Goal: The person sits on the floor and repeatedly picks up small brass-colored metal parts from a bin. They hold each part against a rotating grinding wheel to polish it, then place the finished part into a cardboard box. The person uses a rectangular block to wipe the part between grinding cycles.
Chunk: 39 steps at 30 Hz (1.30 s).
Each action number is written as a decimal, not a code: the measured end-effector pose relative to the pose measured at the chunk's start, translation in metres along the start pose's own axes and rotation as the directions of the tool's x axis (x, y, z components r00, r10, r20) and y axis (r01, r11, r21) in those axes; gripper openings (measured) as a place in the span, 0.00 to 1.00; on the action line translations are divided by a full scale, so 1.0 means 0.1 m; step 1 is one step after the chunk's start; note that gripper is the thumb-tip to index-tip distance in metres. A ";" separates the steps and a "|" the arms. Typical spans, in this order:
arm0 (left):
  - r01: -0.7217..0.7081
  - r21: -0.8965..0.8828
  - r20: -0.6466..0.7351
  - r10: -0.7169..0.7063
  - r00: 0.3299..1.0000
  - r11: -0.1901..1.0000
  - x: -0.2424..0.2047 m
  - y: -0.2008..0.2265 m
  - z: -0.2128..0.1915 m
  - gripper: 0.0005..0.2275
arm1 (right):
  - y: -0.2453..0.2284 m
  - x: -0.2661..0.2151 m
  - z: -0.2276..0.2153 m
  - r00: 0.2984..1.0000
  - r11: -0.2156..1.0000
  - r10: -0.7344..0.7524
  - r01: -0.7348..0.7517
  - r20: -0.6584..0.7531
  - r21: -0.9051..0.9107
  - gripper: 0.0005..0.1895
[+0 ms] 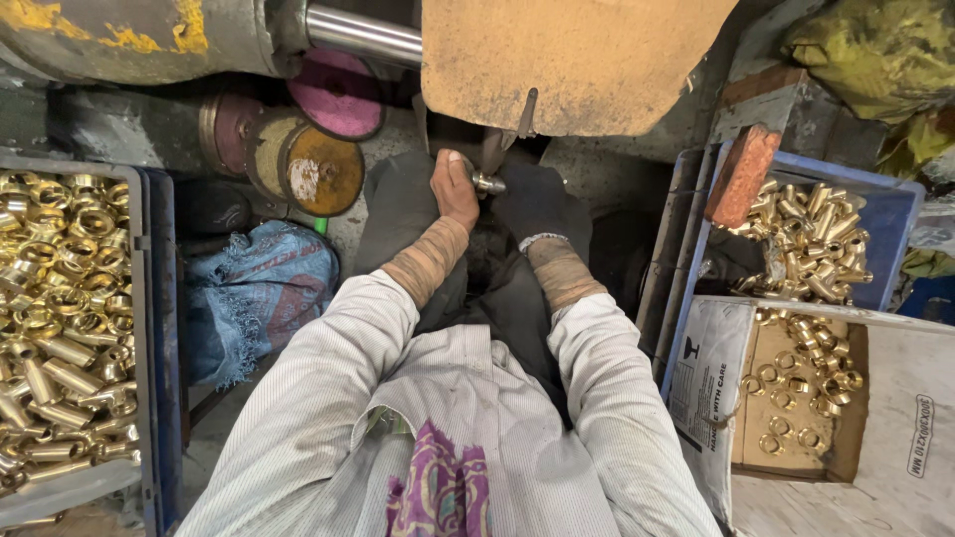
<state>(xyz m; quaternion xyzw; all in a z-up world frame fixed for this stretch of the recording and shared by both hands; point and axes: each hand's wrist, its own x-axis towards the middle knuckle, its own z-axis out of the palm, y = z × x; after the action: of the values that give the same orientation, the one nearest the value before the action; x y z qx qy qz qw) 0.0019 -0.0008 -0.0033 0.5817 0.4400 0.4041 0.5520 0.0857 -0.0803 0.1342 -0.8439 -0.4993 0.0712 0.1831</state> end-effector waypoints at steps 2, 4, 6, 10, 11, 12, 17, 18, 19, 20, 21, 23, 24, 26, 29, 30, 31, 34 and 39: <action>-0.007 0.005 -0.006 0.007 1.000 1.000 0.00 0.00 0.00 0.12 | 0.05 0.00 0.07 0.996 0.997 -0.074 0.073 -0.054 -0.015 0.06; -0.013 0.014 -0.013 0.013 1.000 1.000 0.00 0.00 0.01 0.12 | 0.10 0.00 0.13 0.990 0.993 -0.111 0.109 -0.081 -0.037 0.06; -0.017 0.027 -0.022 0.017 1.000 0.999 -0.01 -0.01 0.01 0.12 | 0.12 -0.02 0.18 0.990 0.992 -0.114 0.109 -0.084 -0.064 0.07; -0.030 0.048 -0.038 0.032 0.999 0.998 0.01 -0.06 0.04 0.12 | 0.15 -0.03 0.21 0.986 0.992 -0.129 0.126 -0.109 -0.030 0.03; -0.015 0.042 -0.037 0.017 0.999 0.999 0.01 -0.07 0.04 0.12 | 0.14 -0.03 0.20 0.983 0.990 -0.139 0.139 -0.122 -0.008 0.03; 0.000 0.036 -0.034 0.002 0.999 0.999 0.01 -0.07 0.05 0.12 | 0.14 -0.04 0.19 0.980 0.988 -0.148 0.151 -0.136 0.014 0.02; -0.016 0.057 -0.036 0.019 0.999 0.998 0.00 -0.04 0.03 0.12 | -0.04 -0.02 -0.02 0.997 0.999 -0.043 0.044 -0.071 0.006 0.02; -0.002 0.051 -0.028 0.003 1.000 0.999 0.00 -0.03 0.03 0.12 | -0.10 -0.03 -0.10 0.998 1.000 -0.008 0.008 -0.057 0.006 0.03; 0.003 0.048 -0.025 -0.001 1.000 0.999 0.00 -0.01 0.02 0.12 | -0.16 -0.04 -0.17 0.998 1.000 0.007 -0.008 -0.055 -0.008 0.04; 0.006 0.045 -0.022 -0.005 1.000 0.999 0.00 0.00 0.02 0.12 | -0.22 -0.05 -0.24 0.998 1.000 0.022 -0.023 -0.053 -0.022 0.06; 0.009 0.042 -0.019 -0.008 1.000 0.999 0.00 0.01 0.02 0.13 | -0.26 -0.05 -0.30 0.998 0.999 0.036 -0.038 -0.052 -0.036 0.07; 0.020 0.034 -0.022 -0.020 1.000 0.999 0.01 0.03 0.02 0.13 | -0.31 -0.02 -0.36 0.992 0.992 0.122 -0.121 0.038 -0.027 0.06; 0.027 0.031 -0.021 -0.026 0.999 0.999 0.01 0.03 0.02 0.13 | -0.31 -0.02 -0.36 0.983 0.986 0.166 -0.164 0.084 -0.025 0.06; -0.002 0.023 -0.028 0.002 1.000 1.000 0.01 0.01 0.02 0.13 | -0.26 0.00 -0.29 0.991 0.992 0.125 -0.125 0.039 -0.011 0.05; -0.024 0.045 -0.036 0.026 0.999 0.999 0.02 -0.01 0.03 0.13 | -0.15 0.02 -0.15 0.999 0.999 0.050 -0.049 0.022 -0.023 0.06; -0.028 0.059 -0.038 0.031 0.999 0.998 0.02 -0.02 0.03 0.13 | -0.12 0.02 -0.12 0.999 0.999 0.022 -0.021 0.025 -0.031 0.06; -0.016 0.050 -0.038 0.018 0.999 0.999 0.02 -0.02 0.03 0.13 | -0.11 0.02 -0.11 0.998 0.999 0.039 -0.038 0.042 -0.031 0.06; 0.015 0.024 -0.032 -0.014 0.999 1.000 0.02 0.00 0.02 0.12 | -0.12 0.01 -0.16 0.995 0.997 0.072 -0.071 0.074 -0.017 0.07; 0.043 0.011 -0.029 -0.042 0.999 0.999 0.01 0.02 0.02 0.12 | -0.10 0.00 -0.15 0.998 1.000 0.030 -0.031 0.051 0.004 0.07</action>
<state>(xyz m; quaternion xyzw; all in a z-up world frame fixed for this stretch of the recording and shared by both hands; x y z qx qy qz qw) 0.0045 -0.0004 -0.0011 0.5693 0.4625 0.3982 0.5508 0.0824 -0.0795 0.1520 -0.8489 -0.4906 0.0967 0.1714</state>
